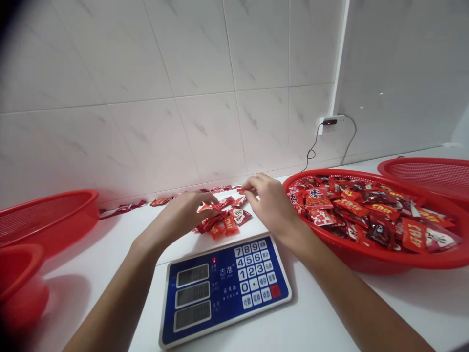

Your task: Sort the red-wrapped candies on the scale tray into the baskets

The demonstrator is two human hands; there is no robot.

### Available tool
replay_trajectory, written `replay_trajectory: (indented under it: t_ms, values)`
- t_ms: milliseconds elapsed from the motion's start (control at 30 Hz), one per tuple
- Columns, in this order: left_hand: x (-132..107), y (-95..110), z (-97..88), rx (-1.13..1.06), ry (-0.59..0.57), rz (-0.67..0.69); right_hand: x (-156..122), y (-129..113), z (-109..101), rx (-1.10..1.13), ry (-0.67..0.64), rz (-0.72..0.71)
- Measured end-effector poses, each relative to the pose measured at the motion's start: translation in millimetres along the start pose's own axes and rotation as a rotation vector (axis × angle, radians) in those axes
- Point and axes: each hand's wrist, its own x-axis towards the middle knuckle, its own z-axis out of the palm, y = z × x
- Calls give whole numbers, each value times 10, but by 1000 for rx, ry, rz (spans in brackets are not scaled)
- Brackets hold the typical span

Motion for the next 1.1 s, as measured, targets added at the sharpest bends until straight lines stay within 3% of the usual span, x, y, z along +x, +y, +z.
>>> replay_trajectory:
  t_ms: [133,267,467,667,767,900,967,1100]
  values:
    - [-64,16,-90,-31,-27,55,45,88,88,28,-178,83]
    - [-68,52,-99,12,15,-8,180,61,37,97,-409,100]
    - [-3,58,3,58,-36,-49,340,-268,-372,195,-196,81]
    - [30,20,101,18,-18,-55,322,-318,-571,121,-190,108]
    - [35,-29,73,-81,98,-36,326,-270,-539,82,-204,123]
    - [-13,-35,-83,-358,468,58,336,-249,-511,72,-205,131]
    - [-62,10,-169,-393,595,94,334,-246,-508,73,-201,126]
    - [-142,107,-250,-386,668,127,326,-233,-495,91,-188,127]
